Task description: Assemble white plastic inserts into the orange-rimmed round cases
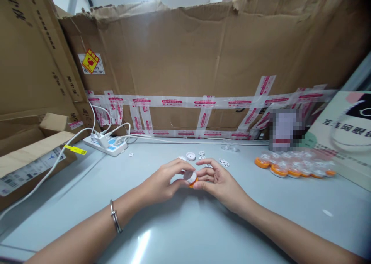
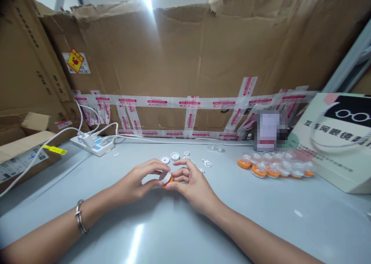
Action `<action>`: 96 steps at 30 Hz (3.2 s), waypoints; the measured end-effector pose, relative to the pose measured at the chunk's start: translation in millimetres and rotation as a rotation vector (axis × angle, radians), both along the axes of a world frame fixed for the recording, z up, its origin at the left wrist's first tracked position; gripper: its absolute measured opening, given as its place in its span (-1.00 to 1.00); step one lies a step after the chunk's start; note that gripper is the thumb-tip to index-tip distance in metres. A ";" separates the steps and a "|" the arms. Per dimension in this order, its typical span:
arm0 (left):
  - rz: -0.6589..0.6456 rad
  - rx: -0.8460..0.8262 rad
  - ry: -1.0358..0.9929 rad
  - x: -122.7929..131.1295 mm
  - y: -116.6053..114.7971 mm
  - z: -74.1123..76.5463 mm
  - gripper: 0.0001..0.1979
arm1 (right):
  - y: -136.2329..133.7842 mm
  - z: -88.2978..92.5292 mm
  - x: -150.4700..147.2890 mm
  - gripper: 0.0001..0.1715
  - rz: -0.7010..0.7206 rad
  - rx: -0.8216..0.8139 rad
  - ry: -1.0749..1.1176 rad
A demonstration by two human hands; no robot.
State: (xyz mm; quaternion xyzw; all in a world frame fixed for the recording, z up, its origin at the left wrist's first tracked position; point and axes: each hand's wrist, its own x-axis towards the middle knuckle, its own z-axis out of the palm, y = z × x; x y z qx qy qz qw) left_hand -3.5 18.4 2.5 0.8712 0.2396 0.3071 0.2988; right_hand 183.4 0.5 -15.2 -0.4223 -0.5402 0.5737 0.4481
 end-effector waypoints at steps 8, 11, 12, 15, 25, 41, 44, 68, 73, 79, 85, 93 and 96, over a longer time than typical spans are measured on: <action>-0.031 -0.436 -0.176 1.1 6.5 -9.4 -0.77 | 0.7 3.0 1.7 -0.47 0.001 0.014 -0.013; -0.022 -0.454 -0.184 1.0 6.3 -8.6 -0.78 | -0.1 2.8 1.7 -0.48 -0.001 0.014 -0.024; -0.022 -0.455 -0.185 1.1 6.2 -8.3 -0.78 | -0.2 2.9 1.7 -0.48 -0.002 0.013 -0.026; -0.027 -0.447 -0.180 1.3 6.5 -8.4 -0.78 | 0.2 3.7 1.7 -0.49 -0.004 0.013 -0.031; -0.013 -0.105 0.026 -1.0 1.2 -0.3 -0.75 | 0.6 -0.1 1.1 -0.48 -0.020 0.000 -0.016; 0.086 -0.052 0.014 2.2 -3.8 1.0 -0.80 | -5.0 -2.7 -5.7 -0.55 -0.087 0.053 0.041; 0.116 -0.108 -0.007 2.5 -5.0 -1.4 -0.81 | -7.0 -3.0 -7.8 -0.56 -0.080 0.068 0.081; -0.033 0.132 0.040 -0.9 1.4 -1.3 -0.78 | -3.8 -3.2 -3.9 -0.68 0.163 -0.268 0.323; -0.061 0.118 0.053 -2.5 1.9 -1.3 -0.77 | -2.3 -4.7 -1.7 -0.79 0.242 -0.361 0.393; 0.069 0.209 0.047 1.0 2.8 -7.8 -0.73 | -0.6 -7.5 -1.7 -0.77 0.119 -0.407 0.419; 0.162 0.248 -0.035 8.7 -2.1 -10.2 -0.78 | -0.6 -7.2 -2.8 -0.86 -0.005 -0.432 0.481; 0.270 0.282 -0.097 13.3 -6.1 -16.2 -0.81 | 0.3 -10.4 -3.8 -0.85 -0.006 -0.418 0.546; 0.238 0.325 -0.112 12.6 -6.5 -15.9 -0.81 | -0.7 -10.5 -4.2 -0.86 0.019 -0.383 0.553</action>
